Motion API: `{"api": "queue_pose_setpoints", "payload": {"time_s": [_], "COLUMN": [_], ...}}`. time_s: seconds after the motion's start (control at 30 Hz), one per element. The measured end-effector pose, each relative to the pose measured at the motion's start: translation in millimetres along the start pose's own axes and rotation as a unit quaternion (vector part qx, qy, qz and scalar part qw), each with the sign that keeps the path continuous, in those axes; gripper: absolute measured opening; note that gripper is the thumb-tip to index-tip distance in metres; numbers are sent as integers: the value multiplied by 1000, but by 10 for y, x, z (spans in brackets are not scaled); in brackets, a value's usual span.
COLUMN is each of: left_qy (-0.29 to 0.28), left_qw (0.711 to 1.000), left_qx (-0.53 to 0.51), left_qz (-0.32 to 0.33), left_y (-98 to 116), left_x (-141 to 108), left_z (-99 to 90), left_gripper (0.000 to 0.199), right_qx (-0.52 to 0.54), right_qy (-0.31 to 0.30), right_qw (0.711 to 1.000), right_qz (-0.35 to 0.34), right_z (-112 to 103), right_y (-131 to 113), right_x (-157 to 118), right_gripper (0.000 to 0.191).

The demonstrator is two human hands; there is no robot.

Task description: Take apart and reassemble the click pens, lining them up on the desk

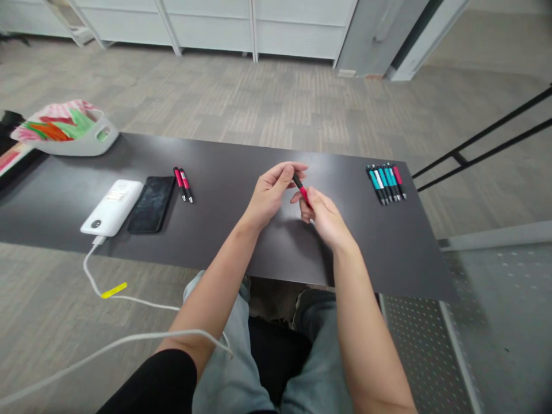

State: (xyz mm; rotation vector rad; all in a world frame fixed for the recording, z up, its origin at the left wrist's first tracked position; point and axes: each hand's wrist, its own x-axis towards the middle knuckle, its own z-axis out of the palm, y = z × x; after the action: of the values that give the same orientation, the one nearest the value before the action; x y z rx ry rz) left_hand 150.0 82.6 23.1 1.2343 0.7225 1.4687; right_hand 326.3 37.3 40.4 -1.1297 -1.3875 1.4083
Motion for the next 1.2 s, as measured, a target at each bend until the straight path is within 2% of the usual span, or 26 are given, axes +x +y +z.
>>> {"api": "queue_pose_setpoints", "payload": {"time_s": [0.13, 0.27, 0.43, 0.63, 0.73, 0.83, 0.97, 1.03, 1.2], "left_qy": [96, 135, 136, 135, 127, 125, 128, 128, 131], "left_qw": [994, 988, 987, 984, 985, 985, 986, 987, 986], "left_qx": [-22, -15, -5, 14, 7, 6, 13, 14, 34], "left_qz": [-53, -73, -85, -115, -114, -117, -105, -97, -96], "left_y": [-46, -34, -23, -37, -35, -16, -6, -18, -65], "left_x": [-9, -22, -14, -1, -12, -22, -25, -26, -37], "left_z": [149, 249, 213, 114, 109, 111, 81, 60, 26], "left_gripper": [54, 51, 47, 42, 40, 36, 31, 30, 28], "right_qx": [-104, -188, -211, -233, -220, -216, -214, -211, -216], "right_qy": [48, 83, 97, 58, 75, 83, 68, 67, 49], "right_qw": [992, 975, 966, 961, 963, 968, 967, 966, 971], "right_qz": [-53, -87, -116, -138, -133, -95, -120, -131, -86], "right_z": [-8, -50, -69, -193, -263, -306, -322, -317, -290], "right_y": [21, -7, -3, -2, -9, -21, -17, -3, 27], "right_x": [62, 65, 88, 103, 73, 55, 73, 81, 101], "right_gripper": [72, 54, 38, 30, 18, 24, 31, 25, 32]}}
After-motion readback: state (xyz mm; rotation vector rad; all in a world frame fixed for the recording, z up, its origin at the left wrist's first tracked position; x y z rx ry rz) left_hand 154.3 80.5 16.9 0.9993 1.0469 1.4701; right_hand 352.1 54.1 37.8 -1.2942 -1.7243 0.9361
